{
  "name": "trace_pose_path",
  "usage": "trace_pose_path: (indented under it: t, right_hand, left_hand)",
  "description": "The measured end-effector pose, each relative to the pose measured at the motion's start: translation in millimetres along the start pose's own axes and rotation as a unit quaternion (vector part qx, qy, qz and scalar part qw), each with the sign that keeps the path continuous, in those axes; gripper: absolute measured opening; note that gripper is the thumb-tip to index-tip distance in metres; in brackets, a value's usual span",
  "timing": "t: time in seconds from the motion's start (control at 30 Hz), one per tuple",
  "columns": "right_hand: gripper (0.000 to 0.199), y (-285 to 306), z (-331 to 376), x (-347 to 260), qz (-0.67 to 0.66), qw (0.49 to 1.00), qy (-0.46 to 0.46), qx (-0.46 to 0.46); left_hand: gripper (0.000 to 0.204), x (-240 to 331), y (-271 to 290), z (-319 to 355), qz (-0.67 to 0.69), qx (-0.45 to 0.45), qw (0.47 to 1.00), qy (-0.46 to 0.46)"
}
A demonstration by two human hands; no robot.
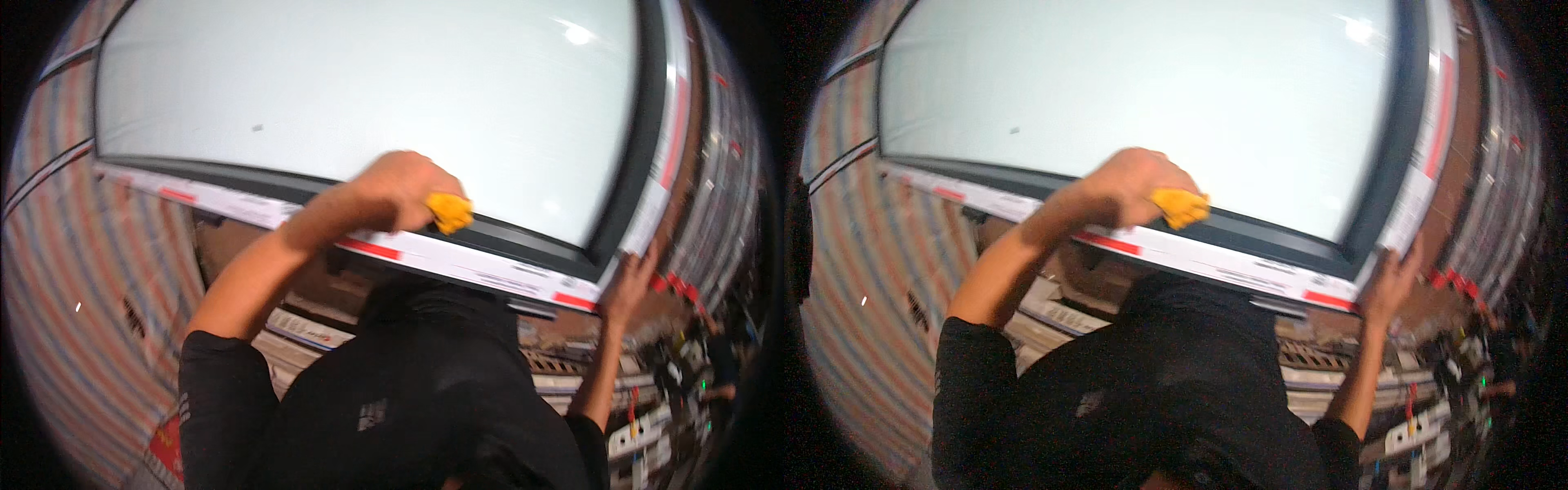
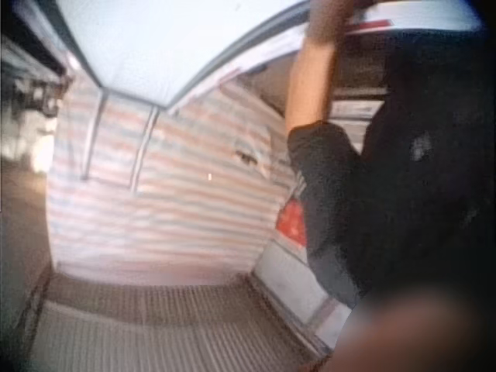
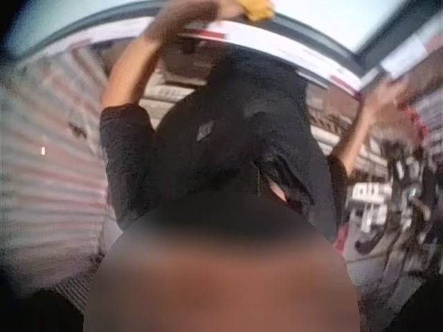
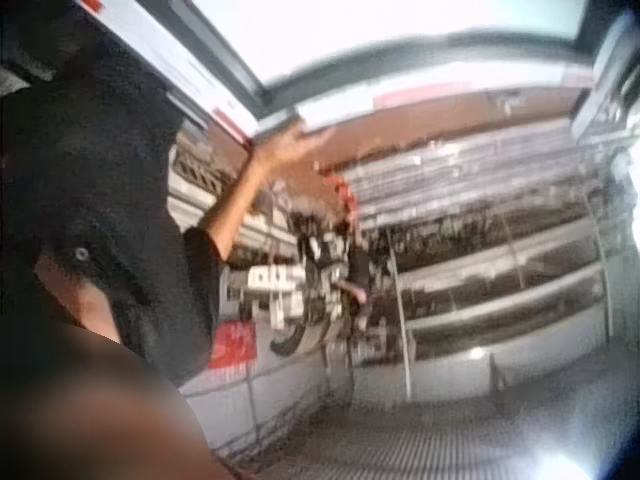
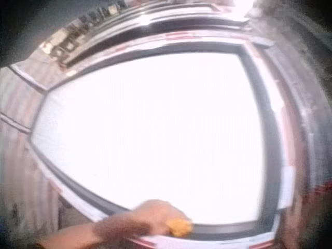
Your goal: The person wipes the edges and surfaces of several large window frames using a yellow cloth. They move between frames, cleaning each one methodically, and briefly place a cap on a nearby motorcycle before resuming cleaning.
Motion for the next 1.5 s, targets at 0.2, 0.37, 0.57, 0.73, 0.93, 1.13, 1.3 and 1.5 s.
trace_pose_path:
  t: [0.2,0.37,0.57,0.73,0.93,1.13,1.3,1.5]
  right_hand:
    - [0.066,-6.1,4.3,-20.6,-0.101,0.994,0.023,-0.046]
    - [0.07,-12.6,3.4,-22.9,-0.11,0.991,0.004,-0.078]
    - [0.072,-19.1,3.1,-13.7,-0.169,0.979,-0.002,-0.111]
    - [0.071,-23.2,2.9,-16.2,-0.22,0.969,0.024,-0.113]
    - [0.072,-25.6,6.0,-10.9,-0.253,0.96,0.025,-0.122]
    - [0.064,-29.0,9.7,-6.5,-0.266,0.953,0.003,-0.144]
    - [0.061,-26.6,9.1,-8.4,-0.253,0.956,-0.009,-0.149]
    - [0.067,-29.4,12.9,0.6,-0.276,0.946,-0.039,-0.164]
  left_hand:
    - [0.017,-39.8,9.5,29.2,-0.051,-0.11,0.98,0.158]
    - [0.024,-85.2,63.7,111.9,-0.143,0.017,0.965,0.22]
    - [0.03,38.7,21.5,-1.1,-0.078,0.062,0.994,0.037]
    - [0.021,150.8,-49.6,-142.1,-0.008,0.057,0.996,-0.07]
    - [0.018,140.6,-13.2,-89.9,-0.097,0.114,0.981,-0.123]
    - [0.016,117.4,-15.8,-96.2,-0.094,0.047,0.994,-0.04]
    - [0.015,141.4,-45.9,-136.6,0.032,0.133,0.989,0.052]
    - [0.014,134.2,-17.3,-118.9,0.164,0.349,0.91,0.153]
Point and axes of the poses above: each hand's wrist, its own z-axis away from the middle knuckle, its own y-axis out of the back of the hand, x = y × z, the point moved 10 cm from there along -z, towards the middle knuckle, and after that the axes turned 2 degrees about -x, right-handed, at the moved point
